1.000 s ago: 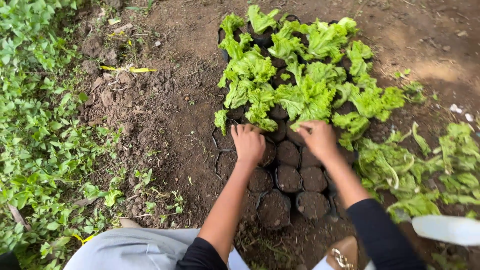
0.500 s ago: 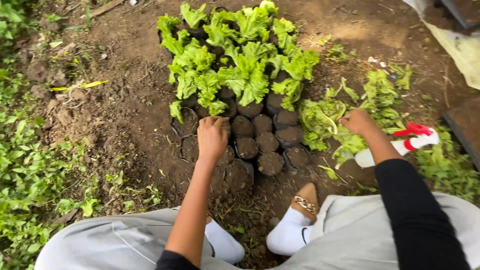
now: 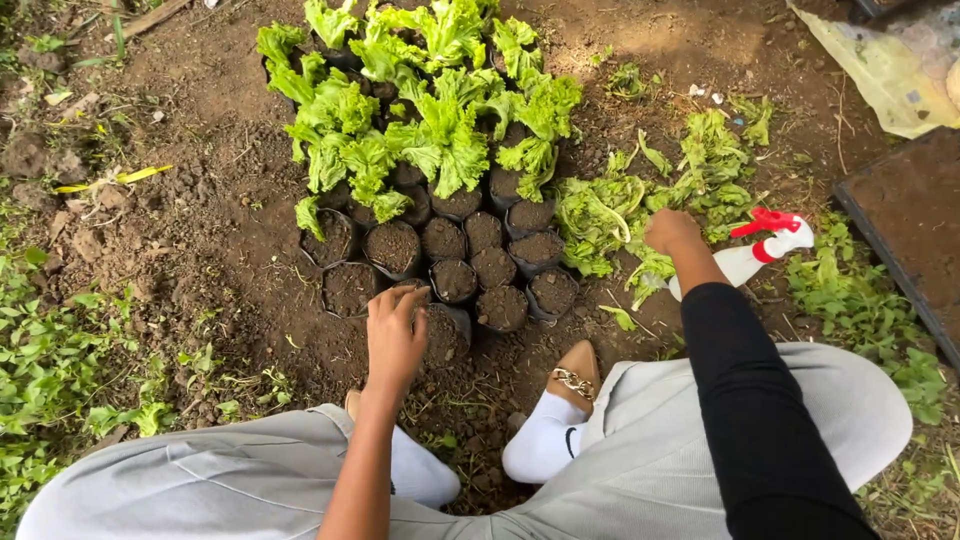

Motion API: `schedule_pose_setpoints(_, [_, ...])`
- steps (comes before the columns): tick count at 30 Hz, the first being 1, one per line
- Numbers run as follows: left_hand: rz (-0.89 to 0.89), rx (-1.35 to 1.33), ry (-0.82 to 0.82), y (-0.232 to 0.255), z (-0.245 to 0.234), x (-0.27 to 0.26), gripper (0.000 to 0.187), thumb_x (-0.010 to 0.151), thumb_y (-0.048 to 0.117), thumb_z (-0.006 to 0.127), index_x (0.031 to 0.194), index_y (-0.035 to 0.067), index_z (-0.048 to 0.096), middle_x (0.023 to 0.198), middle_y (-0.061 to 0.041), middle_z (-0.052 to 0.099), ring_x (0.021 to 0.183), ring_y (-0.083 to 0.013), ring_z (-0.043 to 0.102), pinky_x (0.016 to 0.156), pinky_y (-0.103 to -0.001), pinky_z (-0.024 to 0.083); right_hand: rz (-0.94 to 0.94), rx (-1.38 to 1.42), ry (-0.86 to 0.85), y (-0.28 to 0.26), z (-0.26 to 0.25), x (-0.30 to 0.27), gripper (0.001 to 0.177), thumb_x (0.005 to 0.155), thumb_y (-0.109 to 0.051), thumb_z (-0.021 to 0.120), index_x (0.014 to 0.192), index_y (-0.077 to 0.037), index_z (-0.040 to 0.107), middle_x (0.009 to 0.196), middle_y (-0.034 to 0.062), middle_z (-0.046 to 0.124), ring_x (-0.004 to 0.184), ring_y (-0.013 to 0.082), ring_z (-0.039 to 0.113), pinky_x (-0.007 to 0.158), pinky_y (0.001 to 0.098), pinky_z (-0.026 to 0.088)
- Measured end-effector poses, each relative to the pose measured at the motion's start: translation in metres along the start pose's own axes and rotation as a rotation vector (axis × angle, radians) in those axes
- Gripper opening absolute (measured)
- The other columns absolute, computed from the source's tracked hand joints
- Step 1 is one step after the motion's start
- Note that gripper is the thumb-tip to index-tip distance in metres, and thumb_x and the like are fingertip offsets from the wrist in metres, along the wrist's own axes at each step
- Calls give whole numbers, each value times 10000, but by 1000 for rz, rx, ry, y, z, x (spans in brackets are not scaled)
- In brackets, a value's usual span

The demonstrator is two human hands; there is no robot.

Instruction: The person sits on the ground and places small lettuce seedlings into black plastic nursery bags filled with soil. The person picks up seedlings from a pile and inserts them into the bags one by one.

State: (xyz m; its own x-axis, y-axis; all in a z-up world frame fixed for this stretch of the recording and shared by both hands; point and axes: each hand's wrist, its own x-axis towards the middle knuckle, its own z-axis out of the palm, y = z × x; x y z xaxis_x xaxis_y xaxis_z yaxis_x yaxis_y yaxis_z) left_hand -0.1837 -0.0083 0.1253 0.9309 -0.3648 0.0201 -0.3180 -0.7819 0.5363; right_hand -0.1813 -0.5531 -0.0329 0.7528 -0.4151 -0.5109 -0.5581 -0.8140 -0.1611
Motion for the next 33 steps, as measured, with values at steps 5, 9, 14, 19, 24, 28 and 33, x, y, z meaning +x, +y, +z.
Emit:
schedule_pose_setpoints(5, [-10,-20,-12,5,0,5,308,986,93,585,1260,163,707,1233,-109,602,1278,-339,512,992,-488,490,118,-132,-19,21,32,0,128,971,-121,583,929,-2,596,933,238,458,559,270,537,565,481,527])
schedule_pose_setpoints(9, [-10,-26,-25,3,5,6,292,995,108,589,1254,166,711,1228,-101,602,1281,-331,511,1002,-481,484,53,-81,-127,12,43,-26,444,969,-59,597,1410,-54,651,1387,327,602,874,407,752,720,551,615])
schedule_pose_setpoints(14, [-13,-39,-15,-1,8,8,281,1001,117,594,1253,161,712,1226,-99,607,1276,-330,517,995,-482,491,41,-146,-80,14,38,-28,93,912,-69,692,831,-39,727,715,99,667,606,283,690,650,438,561])
schedule_pose_setpoints(19, [22,-126,-4,8,12,9,279,975,95,617,1228,118,732,1171,-132,646,1212,-353,565,1046,-492,455,22,219,-144,-17,-15,-35,212,739,-13,866,898,-148,827,743,170,778,627,288,777,633,398,591])
schedule_pose_setpoints(24, [91,-512,-93,43,31,5,281,1001,170,607,1232,86,744,1146,-199,737,1171,-404,649,1092,-491,415,-198,383,-336,-201,-148,-182,371,825,80,765,1193,102,723,1023,345,758,820,359,740,782,422,568])
schedule_pose_setpoints(28, [5,-748,-78,51,45,-4,295,997,287,670,1226,119,749,1138,-165,752,1168,-383,662,1048,-500,464,-422,335,-355,-266,-115,-211,285,869,-6,770,1153,22,783,906,241,787,685,276,757,672,400,600])
schedule_pose_setpoints(33, [-209,-900,-54,31,45,-4,255,1066,237,595,1093,89,800,826,-126,774,836,-199,726,760,-339,541,-537,201,-129,-292,-99,-217,252,901,-90,750,1144,-35,783,917,205,768,791,330,760,661,439,595])
